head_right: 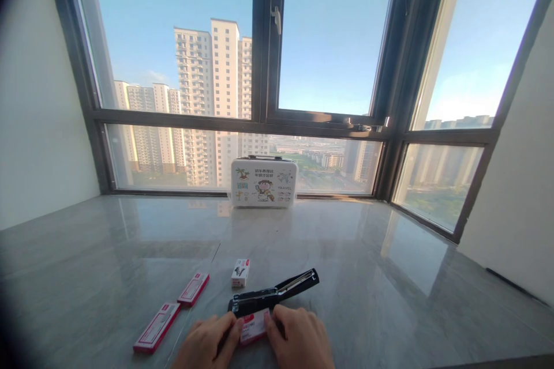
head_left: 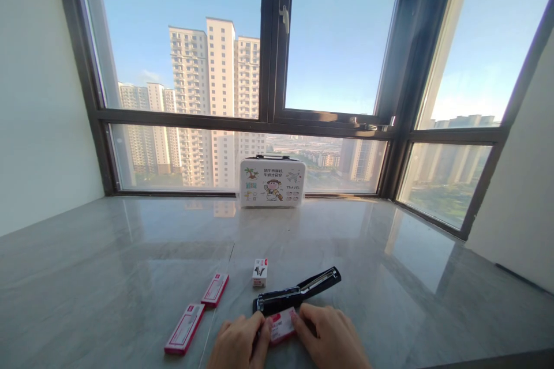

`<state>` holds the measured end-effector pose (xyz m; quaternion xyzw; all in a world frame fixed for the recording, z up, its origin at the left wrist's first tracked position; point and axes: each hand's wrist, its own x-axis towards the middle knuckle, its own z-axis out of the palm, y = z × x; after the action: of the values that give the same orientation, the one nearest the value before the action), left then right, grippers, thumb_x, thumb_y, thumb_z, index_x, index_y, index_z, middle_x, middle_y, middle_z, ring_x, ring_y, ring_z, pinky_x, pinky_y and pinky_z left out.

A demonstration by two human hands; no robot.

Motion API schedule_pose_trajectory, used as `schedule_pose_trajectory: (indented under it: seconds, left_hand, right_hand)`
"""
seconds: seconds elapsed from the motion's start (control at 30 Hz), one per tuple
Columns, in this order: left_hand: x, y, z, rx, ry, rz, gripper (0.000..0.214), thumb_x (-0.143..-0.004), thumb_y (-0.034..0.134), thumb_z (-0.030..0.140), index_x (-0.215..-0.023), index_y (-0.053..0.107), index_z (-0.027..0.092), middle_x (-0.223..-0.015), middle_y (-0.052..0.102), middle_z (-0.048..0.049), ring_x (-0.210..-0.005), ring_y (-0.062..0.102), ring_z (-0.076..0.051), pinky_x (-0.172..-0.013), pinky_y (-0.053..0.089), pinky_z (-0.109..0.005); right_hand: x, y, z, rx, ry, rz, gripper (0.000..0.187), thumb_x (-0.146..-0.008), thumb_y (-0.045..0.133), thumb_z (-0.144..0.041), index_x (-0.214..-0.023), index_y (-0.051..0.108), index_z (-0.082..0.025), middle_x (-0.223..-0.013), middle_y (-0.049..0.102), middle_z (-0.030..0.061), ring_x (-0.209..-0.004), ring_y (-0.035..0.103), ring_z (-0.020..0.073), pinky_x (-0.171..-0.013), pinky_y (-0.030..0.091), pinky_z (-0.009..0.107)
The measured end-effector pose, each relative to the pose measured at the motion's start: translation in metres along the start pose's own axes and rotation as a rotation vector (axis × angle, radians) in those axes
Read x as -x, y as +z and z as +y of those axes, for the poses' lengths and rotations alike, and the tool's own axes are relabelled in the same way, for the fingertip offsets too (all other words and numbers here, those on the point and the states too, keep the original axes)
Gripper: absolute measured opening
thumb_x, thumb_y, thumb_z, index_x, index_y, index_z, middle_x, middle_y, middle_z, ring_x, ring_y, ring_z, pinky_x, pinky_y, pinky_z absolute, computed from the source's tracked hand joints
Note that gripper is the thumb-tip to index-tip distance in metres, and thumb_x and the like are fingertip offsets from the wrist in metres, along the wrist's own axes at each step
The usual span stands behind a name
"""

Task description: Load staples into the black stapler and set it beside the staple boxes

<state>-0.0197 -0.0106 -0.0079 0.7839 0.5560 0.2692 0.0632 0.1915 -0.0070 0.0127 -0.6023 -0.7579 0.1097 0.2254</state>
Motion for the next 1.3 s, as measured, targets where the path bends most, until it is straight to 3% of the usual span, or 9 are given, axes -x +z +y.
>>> schedule_pose_trajectory:
  seconds: [0.2,0.33,0.4,0.57,0.7,0.83,0.97,1.13,1.3]
  left_hand:
    - [0.001,-0.003,0.001,0.132,-0.05,0.022,0.033,-0.1,0.041,0.044,-0.096,0.067,0.025,-0.065,0.067,0.0016,-0.061,0.065,-0.017,-0.068,0.045,-0.027]
    - [0.001,0.001,-0.001,0.145,-0.035,0.03,0.038,-0.099,0.043,0.044,-0.12,0.067,0.024,-0.075,0.073,-0.002,-0.071,0.07,-0.02,-0.073,0.047,-0.03]
    - [0.0,0.005,-0.003,0.151,-0.033,0.033,0.038,-0.099,0.042,0.042,-0.12,0.068,0.024,-0.085,0.077,-0.0047,-0.079,0.072,-0.022,-0.077,0.048,-0.032]
    - [-0.003,0.013,-0.003,0.142,-0.076,0.08,0.036,-0.099,0.04,0.04,-0.113,0.07,0.025,-0.084,0.078,-0.0042,-0.078,0.073,-0.022,-0.073,0.046,-0.031]
    - [-0.004,0.008,0.001,0.098,-0.075,0.044,0.035,-0.1,0.039,0.037,-0.113,0.069,0.025,-0.083,0.078,-0.0033,-0.076,0.073,-0.021,-0.074,0.045,-0.032]
    - [-0.003,0.0,0.005,0.049,-0.072,0.044,0.033,-0.099,0.041,0.034,-0.112,0.069,0.024,-0.083,0.078,-0.0031,-0.078,0.073,-0.021,-0.072,0.044,-0.031]
    - [-0.002,0.0,0.013,-0.013,-0.021,0.053,0.028,-0.096,0.048,0.037,-0.107,0.073,0.03,-0.084,0.078,-0.0011,-0.076,0.072,-0.021,-0.07,0.043,-0.031]
    - [-0.002,0.006,0.023,-0.033,0.108,0.134,0.023,-0.083,0.066,0.032,-0.103,0.074,0.039,-0.091,0.078,0.0023,-0.088,0.068,-0.022,-0.076,0.038,-0.034]
    - [0.013,-0.019,0.005,-0.169,-0.032,0.211,0.008,-0.078,0.067,0.036,-0.078,0.069,0.027,-0.084,0.07,-0.0008,-0.09,0.062,-0.025,-0.084,0.035,-0.039]
  right_hand:
    - [-0.005,-0.012,0.043,-0.205,0.126,-0.028,0.043,-0.09,0.056,-0.06,-0.076,0.062,-0.02,-0.063,0.064,0.0,-0.059,0.054,0.0146,-0.055,0.028,0.026]
    - [-0.017,-0.03,0.082,-0.547,0.252,-0.062,0.068,-0.083,0.062,-0.068,-0.128,0.052,-0.018,-0.06,0.054,-0.0073,-0.044,0.04,0.0098,-0.046,0.027,0.024]
    - [-0.027,-0.036,0.087,-0.734,0.213,-0.11,0.081,-0.08,0.062,-0.072,-0.14,0.043,-0.02,-0.065,0.056,-0.0073,-0.04,0.036,0.0074,-0.042,0.023,0.022]
    - [-0.063,-0.033,0.054,-0.96,0.034,-0.119,0.065,-0.076,0.067,-0.072,-0.108,0.064,-0.016,-0.061,0.048,-0.0078,-0.044,0.03,0.0052,-0.044,0.021,0.022]
    - [-0.084,-0.016,0.013,-0.909,-0.095,-0.163,0.053,-0.07,0.079,-0.063,-0.09,0.065,-0.016,-0.065,0.048,-0.0074,-0.052,0.032,0.0058,-0.047,0.022,0.021]
    - [-0.089,-0.006,-0.013,-0.64,-0.179,-0.224,0.045,-0.067,0.083,-0.056,-0.083,0.069,-0.016,-0.058,0.038,-0.0098,-0.055,0.031,0.0066,-0.049,0.018,0.022]
    - [-0.086,-0.006,-0.019,-0.31,-0.246,-0.17,0.038,-0.067,0.084,-0.053,-0.08,0.074,-0.018,-0.054,0.044,-0.0098,-0.053,0.037,0.0069,-0.05,0.018,0.023]
    - [-0.08,-0.011,-0.021,-0.216,-0.242,-0.137,0.035,-0.071,0.081,-0.054,-0.081,0.075,-0.021,-0.055,0.046,-0.0096,-0.053,0.039,0.0076,-0.051,0.019,0.024]
    - [-0.078,-0.01,-0.02,-0.226,-0.215,-0.11,0.038,-0.069,0.081,-0.056,-0.081,0.074,-0.02,-0.057,0.045,-0.0088,-0.056,0.041,0.0085,-0.052,0.019,0.023]
